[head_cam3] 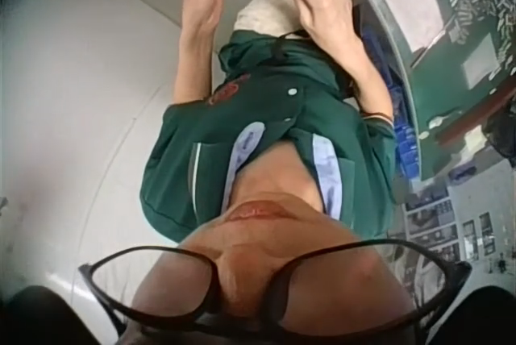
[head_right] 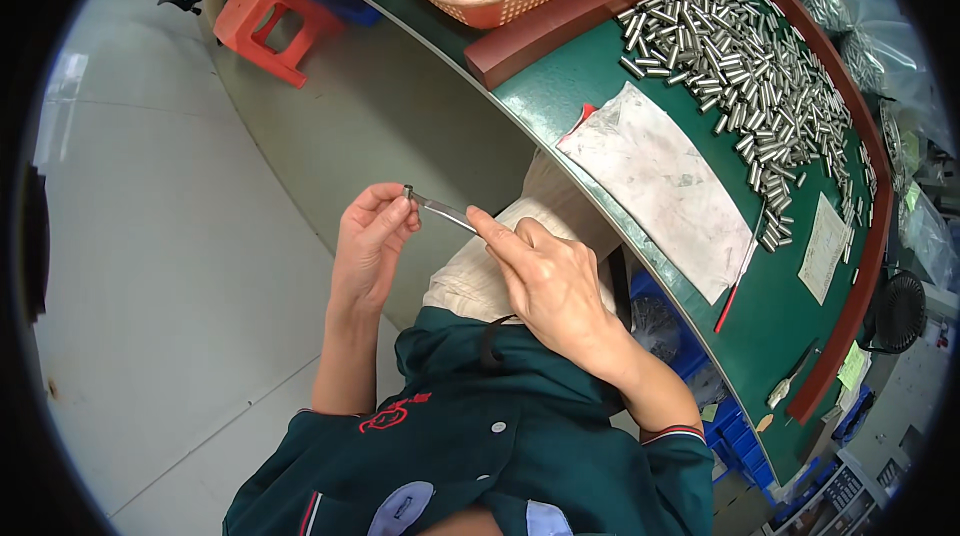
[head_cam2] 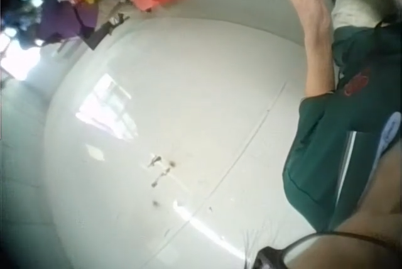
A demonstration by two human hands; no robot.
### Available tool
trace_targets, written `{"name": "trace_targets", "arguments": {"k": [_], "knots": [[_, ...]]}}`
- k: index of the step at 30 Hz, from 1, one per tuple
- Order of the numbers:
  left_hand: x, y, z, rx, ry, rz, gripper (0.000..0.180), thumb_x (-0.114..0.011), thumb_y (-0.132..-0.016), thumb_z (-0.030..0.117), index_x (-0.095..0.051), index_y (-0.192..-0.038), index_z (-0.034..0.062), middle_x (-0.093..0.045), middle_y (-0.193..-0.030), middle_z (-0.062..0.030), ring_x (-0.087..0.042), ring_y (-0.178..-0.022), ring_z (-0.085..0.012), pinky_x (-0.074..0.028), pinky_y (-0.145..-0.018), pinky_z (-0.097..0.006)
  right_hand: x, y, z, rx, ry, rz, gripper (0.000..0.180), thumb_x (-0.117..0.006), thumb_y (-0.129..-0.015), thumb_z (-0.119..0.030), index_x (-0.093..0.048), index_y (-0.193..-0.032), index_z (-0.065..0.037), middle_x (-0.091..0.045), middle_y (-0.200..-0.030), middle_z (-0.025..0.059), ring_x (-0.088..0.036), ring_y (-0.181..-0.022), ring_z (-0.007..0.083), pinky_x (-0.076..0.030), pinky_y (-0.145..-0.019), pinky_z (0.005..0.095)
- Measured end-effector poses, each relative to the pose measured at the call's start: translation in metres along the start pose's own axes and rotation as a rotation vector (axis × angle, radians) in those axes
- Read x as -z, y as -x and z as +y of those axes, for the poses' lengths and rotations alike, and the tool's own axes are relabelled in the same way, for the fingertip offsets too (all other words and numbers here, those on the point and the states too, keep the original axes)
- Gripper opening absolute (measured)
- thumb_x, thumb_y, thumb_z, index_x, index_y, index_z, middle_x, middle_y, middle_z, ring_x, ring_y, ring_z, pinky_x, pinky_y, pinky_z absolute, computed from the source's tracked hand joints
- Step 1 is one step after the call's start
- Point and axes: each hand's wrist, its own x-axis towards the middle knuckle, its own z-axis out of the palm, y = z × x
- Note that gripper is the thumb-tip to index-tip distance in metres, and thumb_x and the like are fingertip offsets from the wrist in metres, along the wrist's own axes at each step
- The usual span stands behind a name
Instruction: Manually inspect and clean the interior of small cylindrical metal components using a thin probe tool.
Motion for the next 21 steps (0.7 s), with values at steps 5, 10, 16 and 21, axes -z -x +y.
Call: {"name": "trace_targets", "arguments": {"k": [5, 10, 16, 21], "knots": [[0.0045, 0.0023, 0.0003, -0.013, -0.02, 0.01, 0.013, -0.059, -0.081, 0.003, -0.056, -0.093, -0.0002, -0.059, -0.081, -0.0046, -0.054, -0.072, -0.0097, -0.044, -0.069, -0.023, -0.0025, -0.0002, 0.0019, 0.014, -0.002, -0.019, 0.036, -0.056, -0.078, -0.005, -0.057, -0.113, -0.014, -0.046, -0.058, 0.0096, -0.049, -0.048, 0.0266, -0.041, -0.044, 0.0367], [0.0035, 0.0039, 0.0004, -0.019, -0.048, 0.01, 0.014, -0.061, -0.079, 0.002, -0.056, -0.092, -0.0004, -0.058, -0.08, -0.0036, -0.053, -0.072, -0.0088, -0.043, -0.068, -0.022, -0.0027, 0.0006, -0.0007, 0.007, -0.002, -0.023, 0.035, -0.056, -0.079, -0.006, -0.057, -0.114, -0.015, -0.046, -0.058, 0.0097, -0.05, -0.048, 0.0271, -0.041, -0.044, 0.0371], [-0.0003, 0.0045, -0.0004, -0.046, -0.094, 0.038, 0.016, -0.062, -0.077, 0.0, -0.058, -0.093, -0.0011, -0.057, -0.081, -0.0034, -0.052, -0.074, -0.0079, -0.042, -0.069, -0.021, -0.0016, 0.0025, -0.0012, -0.002, 0.014, -0.029, 0.036, -0.055, -0.08, -0.007, -0.057, -0.114, -0.015, -0.047, -0.059, 0.0099, -0.05, -0.049, 0.0276, -0.041, -0.045, 0.0377], [-0.0017, 0.006, -0.0003, -0.083, -0.136, 0.045, 0.017, -0.062, -0.076, -0.001, -0.059, -0.092, -0.0018, -0.057, -0.081, -0.0024, -0.052, -0.074, -0.0071, -0.042, -0.07, -0.02, -0.0021, 0.0029, -0.0019, 0.013, 0.017, -0.028, 0.037, -0.056, -0.079, -0.006, -0.056, -0.115, -0.015, -0.047, -0.059, 0.01, -0.051, -0.05, 0.0277, -0.042, -0.045, 0.0378]]}}
